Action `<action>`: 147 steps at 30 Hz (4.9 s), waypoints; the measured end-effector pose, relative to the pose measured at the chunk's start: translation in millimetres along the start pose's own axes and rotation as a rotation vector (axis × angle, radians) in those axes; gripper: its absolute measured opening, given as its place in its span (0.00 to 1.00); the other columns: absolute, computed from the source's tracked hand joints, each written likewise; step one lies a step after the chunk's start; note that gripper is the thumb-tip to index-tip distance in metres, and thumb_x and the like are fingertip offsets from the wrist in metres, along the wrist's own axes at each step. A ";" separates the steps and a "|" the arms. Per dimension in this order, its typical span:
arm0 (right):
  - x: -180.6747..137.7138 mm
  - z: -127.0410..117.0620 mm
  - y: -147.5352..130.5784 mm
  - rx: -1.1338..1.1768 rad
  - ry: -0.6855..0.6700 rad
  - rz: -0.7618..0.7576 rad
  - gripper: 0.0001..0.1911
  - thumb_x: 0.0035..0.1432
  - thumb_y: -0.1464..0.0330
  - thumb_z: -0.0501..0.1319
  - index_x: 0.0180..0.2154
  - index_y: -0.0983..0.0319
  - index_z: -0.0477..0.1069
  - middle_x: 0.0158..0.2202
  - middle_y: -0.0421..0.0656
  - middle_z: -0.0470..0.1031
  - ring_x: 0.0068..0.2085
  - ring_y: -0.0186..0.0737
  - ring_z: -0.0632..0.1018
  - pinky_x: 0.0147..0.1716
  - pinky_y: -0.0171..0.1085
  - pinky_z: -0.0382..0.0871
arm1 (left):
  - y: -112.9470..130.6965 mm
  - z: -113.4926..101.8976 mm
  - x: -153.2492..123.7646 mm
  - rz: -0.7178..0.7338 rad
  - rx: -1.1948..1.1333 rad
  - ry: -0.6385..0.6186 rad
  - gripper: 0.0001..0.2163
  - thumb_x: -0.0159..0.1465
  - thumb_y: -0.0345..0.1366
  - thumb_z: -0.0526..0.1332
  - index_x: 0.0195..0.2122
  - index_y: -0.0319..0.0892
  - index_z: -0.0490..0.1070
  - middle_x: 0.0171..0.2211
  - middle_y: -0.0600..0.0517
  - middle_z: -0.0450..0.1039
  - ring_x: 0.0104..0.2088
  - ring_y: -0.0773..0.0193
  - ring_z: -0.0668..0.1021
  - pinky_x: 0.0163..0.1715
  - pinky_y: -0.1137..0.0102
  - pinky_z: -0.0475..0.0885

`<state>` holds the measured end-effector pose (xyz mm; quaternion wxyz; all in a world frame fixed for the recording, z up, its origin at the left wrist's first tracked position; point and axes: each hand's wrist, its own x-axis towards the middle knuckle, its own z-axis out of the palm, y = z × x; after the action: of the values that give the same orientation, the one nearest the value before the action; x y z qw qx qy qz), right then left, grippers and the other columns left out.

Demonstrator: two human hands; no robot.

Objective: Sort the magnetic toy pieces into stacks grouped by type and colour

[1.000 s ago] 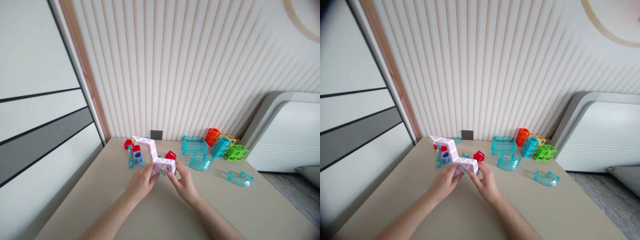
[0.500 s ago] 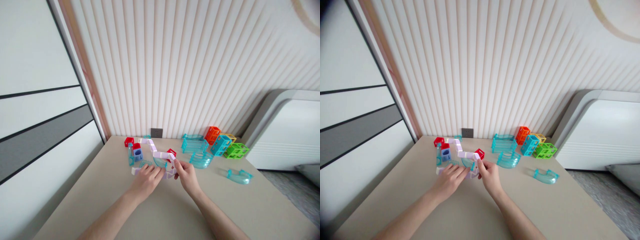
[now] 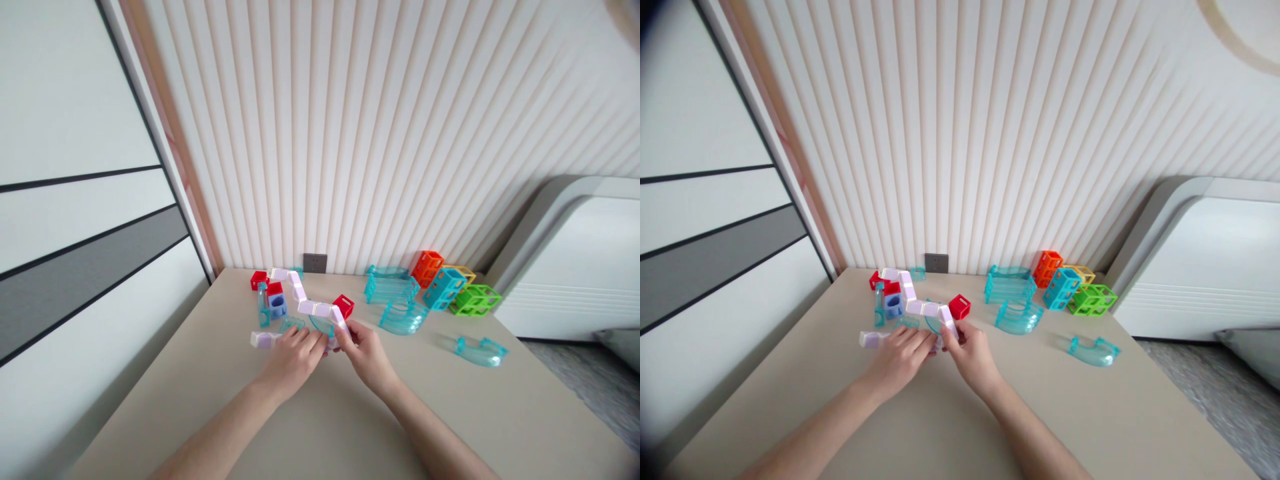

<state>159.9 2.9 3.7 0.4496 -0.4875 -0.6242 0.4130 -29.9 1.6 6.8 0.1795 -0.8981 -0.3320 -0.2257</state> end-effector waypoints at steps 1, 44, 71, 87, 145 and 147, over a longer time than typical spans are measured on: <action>0.0 -0.5 0.3 -0.007 0.015 0.005 0.24 0.61 0.48 0.59 0.32 0.65 0.73 0.26 0.45 0.76 0.28 0.42 0.77 0.28 0.36 0.69 | -0.6 -0.7 0.6 0.004 0.002 0.009 0.07 0.69 0.28 0.55 0.45 0.38 0.70 0.32 0.49 0.74 0.32 0.56 0.78 0.31 0.63 0.69; -12.6 -20.4 -22.4 -0.537 -0.218 -0.899 0.22 0.72 0.58 0.46 0.60 0.60 0.61 0.49 0.53 0.74 0.51 0.48 0.74 0.51 0.47 0.70 | -15.8 -10.5 3.2 0.027 -0.122 0.038 0.07 0.72 0.33 0.52 0.47 0.40 0.67 0.37 0.50 0.77 0.35 0.60 0.79 0.32 0.66 0.68; -14.8 6.8 -38.5 0.821 0.047 -0.008 0.24 0.62 0.57 0.64 0.57 0.56 0.70 0.42 0.46 0.79 0.34 0.37 0.76 0.34 0.36 0.71 | -16.2 -13.1 5.9 -0.076 0.109 0.410 0.23 0.67 0.24 0.57 0.63 0.33 0.61 0.55 0.38 0.73 0.59 0.48 0.71 0.59 0.53 0.64; -38.1 -4.7 -21.2 -0.086 -0.037 -0.527 0.33 0.68 0.61 0.55 0.70 0.55 0.47 0.50 0.49 0.76 0.43 0.45 0.78 0.45 0.42 0.73 | 4.6 -10.2 -2.8 -0.247 -0.716 0.305 0.20 0.71 0.32 0.54 0.63 0.42 0.56 0.47 0.42 0.73 0.45 0.57 0.76 0.45 0.64 0.74; -4.4 1.0 -9.3 0.341 0.092 -0.082 0.23 0.60 0.54 0.64 0.50 0.61 0.72 0.40 0.46 0.79 0.40 0.44 0.76 0.42 0.39 0.69 | -11.4 -6.4 -5.2 -0.202 -0.361 -0.006 0.10 0.71 0.36 0.53 0.49 0.42 0.69 0.34 0.49 0.77 0.35 0.60 0.80 0.33 0.69 0.74; -7.0 2.5 -8.7 0.329 0.106 -0.132 0.21 0.61 0.56 0.64 0.52 0.59 0.71 0.45 0.47 0.78 0.46 0.46 0.76 0.47 0.41 0.69 | -10.3 -5.9 -5.7 -0.242 -0.414 -0.006 0.10 0.70 0.36 0.54 0.50 0.43 0.69 0.37 0.48 0.78 0.37 0.59 0.81 0.35 0.69 0.75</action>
<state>156.3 -5.7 10.2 0.5817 -0.3866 -0.5541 0.4530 -42.5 3.2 10.5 -0.0381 -0.8701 -0.3844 -0.3060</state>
